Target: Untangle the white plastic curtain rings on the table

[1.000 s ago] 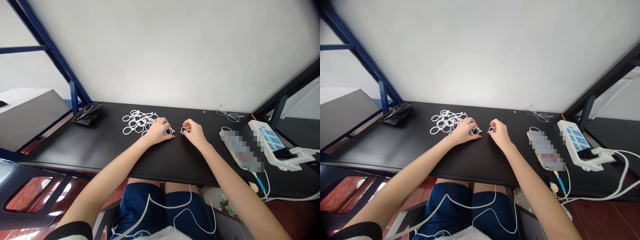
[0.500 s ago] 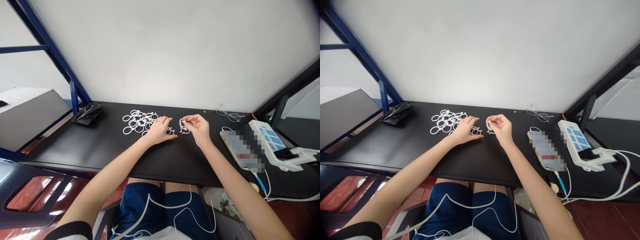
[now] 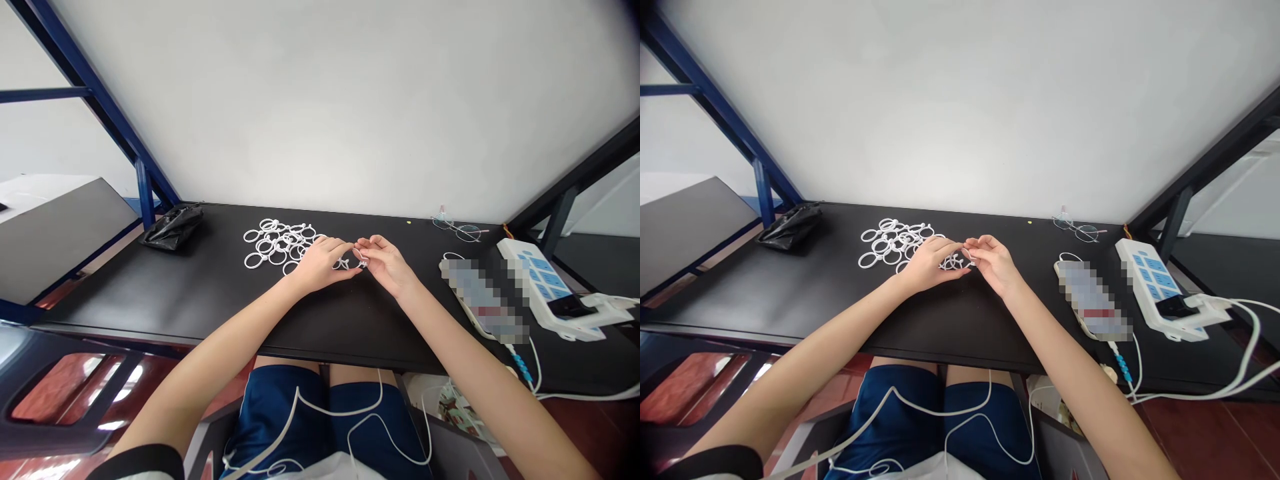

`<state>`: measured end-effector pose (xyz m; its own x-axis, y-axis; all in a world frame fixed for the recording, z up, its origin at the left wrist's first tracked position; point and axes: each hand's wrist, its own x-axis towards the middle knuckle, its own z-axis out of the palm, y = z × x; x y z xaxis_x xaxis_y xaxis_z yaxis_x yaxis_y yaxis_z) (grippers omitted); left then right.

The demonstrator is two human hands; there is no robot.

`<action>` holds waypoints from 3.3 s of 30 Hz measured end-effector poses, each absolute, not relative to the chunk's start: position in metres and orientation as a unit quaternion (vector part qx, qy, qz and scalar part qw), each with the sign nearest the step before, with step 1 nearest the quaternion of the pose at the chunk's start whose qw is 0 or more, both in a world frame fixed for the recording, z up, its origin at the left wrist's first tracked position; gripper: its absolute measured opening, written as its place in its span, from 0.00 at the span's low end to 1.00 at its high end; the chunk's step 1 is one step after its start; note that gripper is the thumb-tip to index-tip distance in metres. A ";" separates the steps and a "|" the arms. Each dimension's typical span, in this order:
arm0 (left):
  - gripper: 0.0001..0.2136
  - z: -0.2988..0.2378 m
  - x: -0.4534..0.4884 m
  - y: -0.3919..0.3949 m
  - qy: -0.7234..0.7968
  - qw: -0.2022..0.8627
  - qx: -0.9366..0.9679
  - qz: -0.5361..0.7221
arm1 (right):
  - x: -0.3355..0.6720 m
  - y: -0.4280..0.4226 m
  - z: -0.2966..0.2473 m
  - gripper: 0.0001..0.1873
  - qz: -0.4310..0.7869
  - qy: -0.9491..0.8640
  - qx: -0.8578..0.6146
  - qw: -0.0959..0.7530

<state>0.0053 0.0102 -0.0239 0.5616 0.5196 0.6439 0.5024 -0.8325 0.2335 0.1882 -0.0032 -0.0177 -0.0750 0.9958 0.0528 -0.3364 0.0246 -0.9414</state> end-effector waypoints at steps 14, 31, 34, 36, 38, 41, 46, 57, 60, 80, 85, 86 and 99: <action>0.14 -0.022 -0.003 0.018 0.337 0.019 0.875 0.348 | 0.204 -0.005 -0.009 0.14 0.437 -0.668 -0.423 0.429; 0.17 -0.019 -0.002 0.012 0.316 0.162 0.863 0.359 | 0.191 -0.011 -0.012 0.13 0.442 -0.624 -0.409 0.498; 0.15 -0.021 -0.002 0.012 0.311 0.161 0.865 0.360 | 0.191 -0.011 -0.013 0.13 0.450 -0.622 -0.409 0.493; 0.15 -0.020 -0.003 0.011 0.307 0.156 0.867 0.362 | 0.193 -0.010 -0.012 0.13 0.453 -0.633 -0.407 0.479; 0.15 -0.019 -0.004 0.010 0.305 0.152 0.870 0.357 | 0.195 -0.010 -0.011 0.12 0.452 -0.645 -0.402 0.468; 0.15 -0.017 -0.004 0.009 0.315 0.176 0.863 0.353 | 0.196 -0.010 -0.009 0.12 0.445 -0.657 -0.398 0.460; 0.21 -0.014 -0.002 0.011 0.312 0.356 0.784 0.401 | 0.192 -0.013 -0.007 0.10 0.428 -0.648 -0.397 0.490; 0.18 -0.015 0.000 0.011 0.321 0.391 0.769 0.392 | 0.189 -0.014 -0.012 0.13 0.362 -0.684 -0.402 0.490; 0.18 -0.015 -0.003 0.011 0.330 0.358 0.780 0.394 | 0.187 -0.019 -0.013 0.13 0.235 -0.755 -0.397 0.467; 0.16 -0.006 -0.002 0.000 0.299 0.332 0.809 0.383 | 0.190 -0.026 -0.025 0.09 0.116 -0.811 -0.382 0.428; 0.16 -0.006 -0.002 0.000 0.300 0.330 0.812 0.376 | 0.189 -0.026 -0.024 0.08 0.098 -0.813 -0.363 0.444; 0.16 -0.006 -0.003 -0.001 0.299 0.329 0.813 0.376 | 0.189 -0.027 -0.024 0.07 0.094 -0.814 -0.359 0.446; 0.16 -0.005 -0.002 -0.001 0.288 0.341 0.811 0.379 | 0.189 -0.027 -0.023 0.11 0.073 -0.813 -0.361 0.450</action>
<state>-0.0024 -0.0012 -0.0054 0.5468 0.7252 0.4184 0.2087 -0.6020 0.7708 0.1892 -0.0273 -0.0231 -0.3335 0.6529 0.6801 0.5221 0.7286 -0.4434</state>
